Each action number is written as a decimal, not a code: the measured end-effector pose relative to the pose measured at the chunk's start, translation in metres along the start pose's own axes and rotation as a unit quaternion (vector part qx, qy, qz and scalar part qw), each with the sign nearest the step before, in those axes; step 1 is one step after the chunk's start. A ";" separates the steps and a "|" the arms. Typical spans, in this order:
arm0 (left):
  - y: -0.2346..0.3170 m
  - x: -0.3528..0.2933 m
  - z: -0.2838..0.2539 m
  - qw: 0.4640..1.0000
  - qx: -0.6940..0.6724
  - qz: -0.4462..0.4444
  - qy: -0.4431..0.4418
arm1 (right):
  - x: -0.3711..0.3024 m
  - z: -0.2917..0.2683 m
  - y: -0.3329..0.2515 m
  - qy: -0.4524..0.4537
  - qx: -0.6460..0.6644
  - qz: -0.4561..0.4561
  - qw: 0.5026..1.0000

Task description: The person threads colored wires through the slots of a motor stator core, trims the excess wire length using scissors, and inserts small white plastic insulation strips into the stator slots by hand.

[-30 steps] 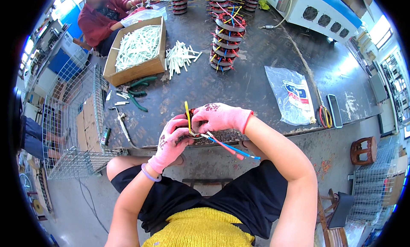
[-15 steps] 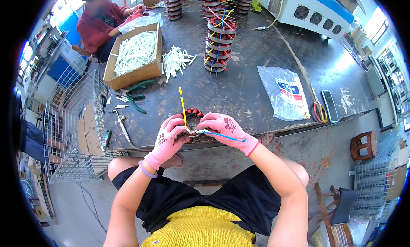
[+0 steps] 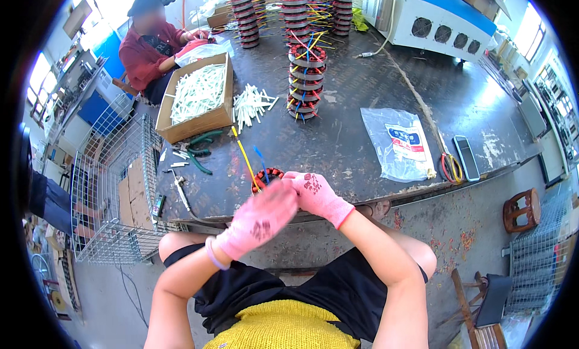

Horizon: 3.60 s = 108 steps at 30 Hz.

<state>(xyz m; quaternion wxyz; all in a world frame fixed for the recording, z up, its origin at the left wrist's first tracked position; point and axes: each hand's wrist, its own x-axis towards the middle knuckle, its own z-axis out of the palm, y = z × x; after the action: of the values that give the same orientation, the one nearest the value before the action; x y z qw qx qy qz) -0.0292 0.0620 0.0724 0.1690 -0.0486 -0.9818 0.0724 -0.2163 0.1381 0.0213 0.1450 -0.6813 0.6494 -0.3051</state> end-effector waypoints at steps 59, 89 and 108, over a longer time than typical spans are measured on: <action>-0.026 -0.027 0.074 0.976 -0.087 -0.165 0.110 | -0.142 -0.116 0.086 0.203 -0.399 0.302 0.842; -0.028 -0.029 0.072 0.977 -0.114 -0.156 0.089 | -0.166 -0.116 0.124 0.287 -0.196 0.397 0.849; -0.030 -0.030 0.075 0.975 -0.120 -0.152 0.111 | -0.169 -0.113 0.104 0.332 -0.261 0.323 0.847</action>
<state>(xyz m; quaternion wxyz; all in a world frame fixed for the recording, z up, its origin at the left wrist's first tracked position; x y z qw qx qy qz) -0.0281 0.0196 -0.0024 0.2790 0.0736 -0.9543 -0.0782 -0.3625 0.3129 0.0086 -0.1721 -0.3038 0.8979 -0.2681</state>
